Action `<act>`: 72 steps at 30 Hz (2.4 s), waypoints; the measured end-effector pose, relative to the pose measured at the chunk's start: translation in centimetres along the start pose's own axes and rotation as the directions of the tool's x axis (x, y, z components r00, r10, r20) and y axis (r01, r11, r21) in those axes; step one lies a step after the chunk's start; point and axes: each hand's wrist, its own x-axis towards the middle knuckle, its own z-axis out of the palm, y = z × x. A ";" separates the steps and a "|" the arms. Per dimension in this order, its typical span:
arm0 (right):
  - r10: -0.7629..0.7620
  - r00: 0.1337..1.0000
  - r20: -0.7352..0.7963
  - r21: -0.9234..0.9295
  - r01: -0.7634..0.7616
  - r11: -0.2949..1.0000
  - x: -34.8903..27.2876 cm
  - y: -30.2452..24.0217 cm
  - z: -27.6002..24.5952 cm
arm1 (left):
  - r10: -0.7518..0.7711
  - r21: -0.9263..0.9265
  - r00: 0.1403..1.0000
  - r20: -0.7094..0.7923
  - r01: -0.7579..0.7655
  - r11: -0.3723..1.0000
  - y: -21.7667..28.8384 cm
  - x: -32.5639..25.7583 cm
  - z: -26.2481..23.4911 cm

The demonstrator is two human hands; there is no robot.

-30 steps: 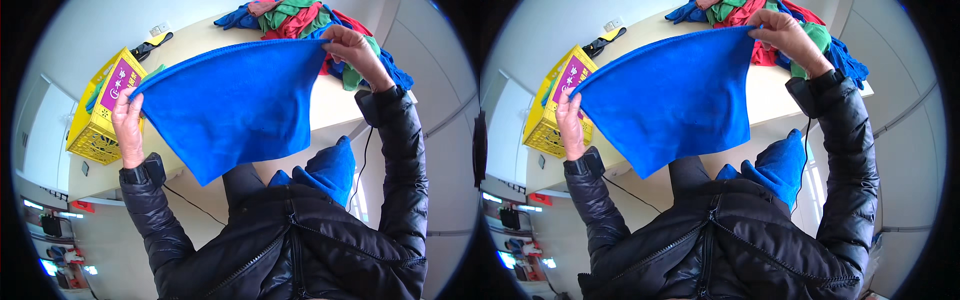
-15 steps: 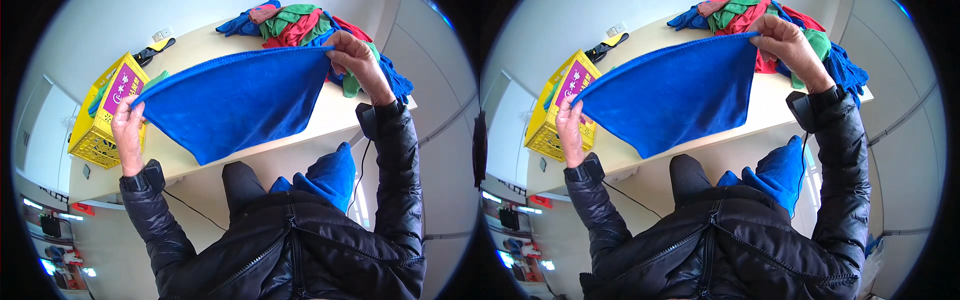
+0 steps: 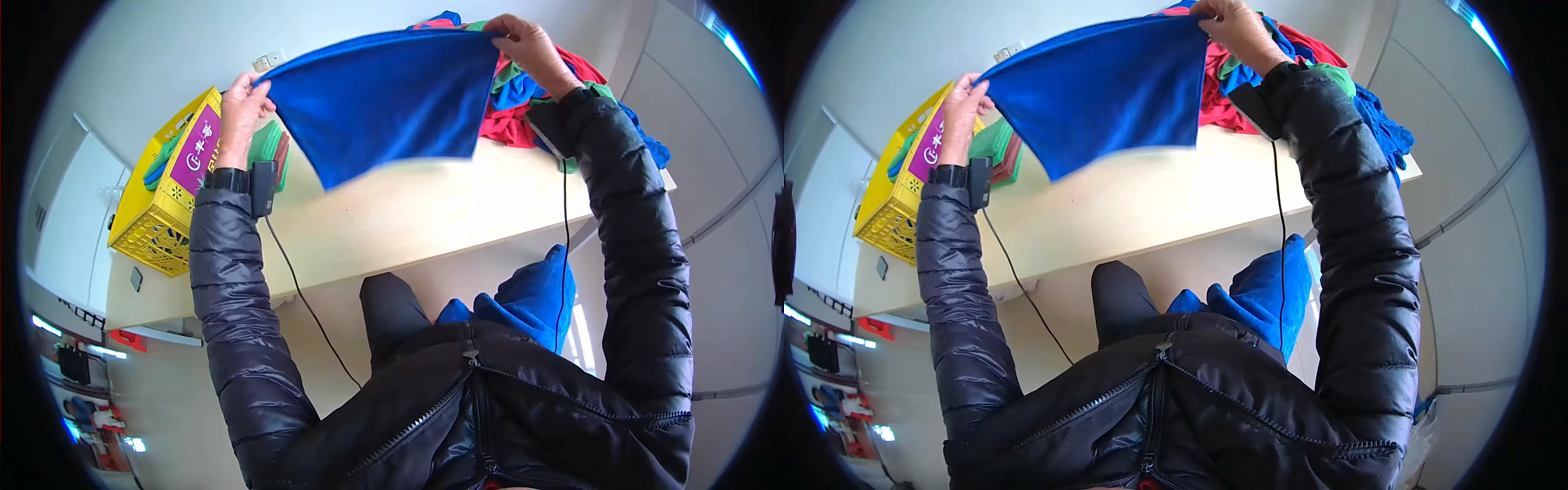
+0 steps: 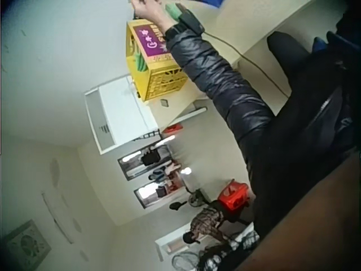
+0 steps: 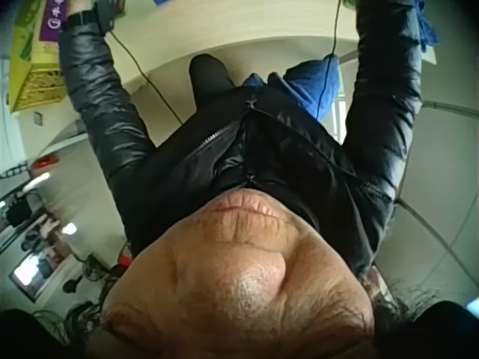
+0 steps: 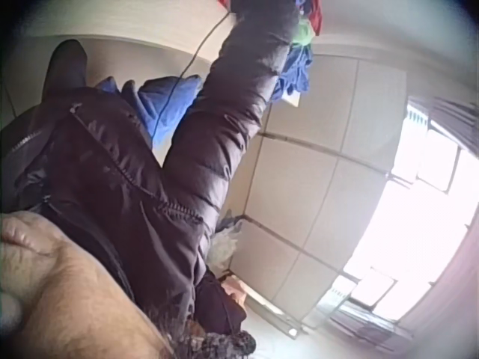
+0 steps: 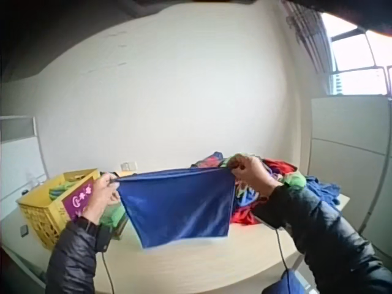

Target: Fold various colored cloths into squares on a table.

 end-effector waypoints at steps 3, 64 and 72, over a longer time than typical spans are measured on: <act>-0.174 0.984 -0.022 -0.241 0.164 0.957 -1.2 -0.3 -0.5 | 0.172 0.099 0.982 -0.078 -0.164 0.981 0.2 -1.0 -0.4; -0.097 0.740 0.666 -0.022 0.149 0.989 -22.3 -2.9 23.9 | -0.157 0.524 0.926 0.343 -0.050 0.851 -13.0 -17.7 6.2; -0.231 0.756 0.613 -0.204 0.434 0.878 -24.4 -1.6 26.5 | 0.121 0.836 0.944 0.308 -0.330 0.438 -23.8 -7.5 6.4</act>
